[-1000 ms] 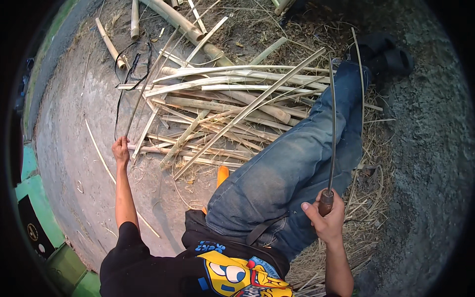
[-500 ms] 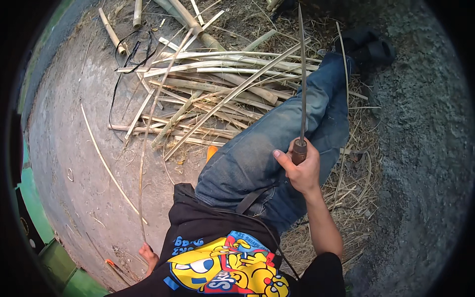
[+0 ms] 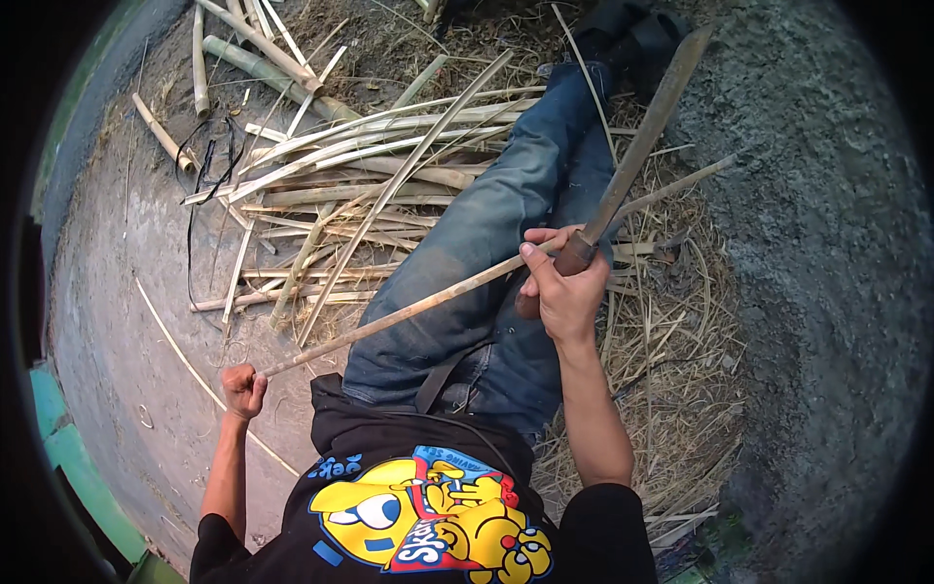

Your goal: The person holds thin bamboo strips and whittles them using a machete.

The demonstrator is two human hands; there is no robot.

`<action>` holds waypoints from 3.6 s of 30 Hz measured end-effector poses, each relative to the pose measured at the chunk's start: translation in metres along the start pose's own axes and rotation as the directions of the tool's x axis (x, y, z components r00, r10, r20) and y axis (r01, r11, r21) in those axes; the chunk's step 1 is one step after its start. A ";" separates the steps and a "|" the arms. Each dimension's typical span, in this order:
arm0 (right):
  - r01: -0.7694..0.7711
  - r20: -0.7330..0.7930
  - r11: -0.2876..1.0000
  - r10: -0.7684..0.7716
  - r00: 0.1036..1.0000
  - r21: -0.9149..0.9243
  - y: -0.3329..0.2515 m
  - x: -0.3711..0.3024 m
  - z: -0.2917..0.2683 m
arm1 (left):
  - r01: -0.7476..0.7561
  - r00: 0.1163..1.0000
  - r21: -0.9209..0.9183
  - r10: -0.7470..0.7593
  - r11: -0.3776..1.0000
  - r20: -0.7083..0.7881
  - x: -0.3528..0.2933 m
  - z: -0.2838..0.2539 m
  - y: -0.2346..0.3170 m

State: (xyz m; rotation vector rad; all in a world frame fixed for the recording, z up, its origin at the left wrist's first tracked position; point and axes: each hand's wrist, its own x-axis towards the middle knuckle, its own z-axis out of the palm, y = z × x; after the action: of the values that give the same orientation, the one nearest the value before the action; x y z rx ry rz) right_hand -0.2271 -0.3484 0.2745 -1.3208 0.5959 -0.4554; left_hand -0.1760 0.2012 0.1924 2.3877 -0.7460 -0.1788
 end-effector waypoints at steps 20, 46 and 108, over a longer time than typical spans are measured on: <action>0.100 -0.079 0.966 -0.122 0.989 -0.238 -0.021 -0.007 -0.028 | 0.029 0.993 -0.099 -0.018 0.995 0.115 0.038 0.027 0.019; 0.010 -0.134 0.921 -0.067 0.989 -0.389 0.010 -0.027 -0.051 | 0.716 0.691 -0.119 -0.723 0.688 -0.025 0.082 0.095 -0.150; -0.295 -0.256 0.937 0.244 0.935 -0.187 -0.003 -0.071 -0.077 | 0.546 0.781 -0.682 0.000 0.487 0.625 0.213 0.129 0.160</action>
State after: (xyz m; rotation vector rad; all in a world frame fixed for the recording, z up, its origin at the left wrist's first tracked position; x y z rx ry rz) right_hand -0.3313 -0.3631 0.2775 -1.3808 1.0338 -0.3205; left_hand -0.1123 -0.0881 0.1977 1.4300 -0.3128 -1.1639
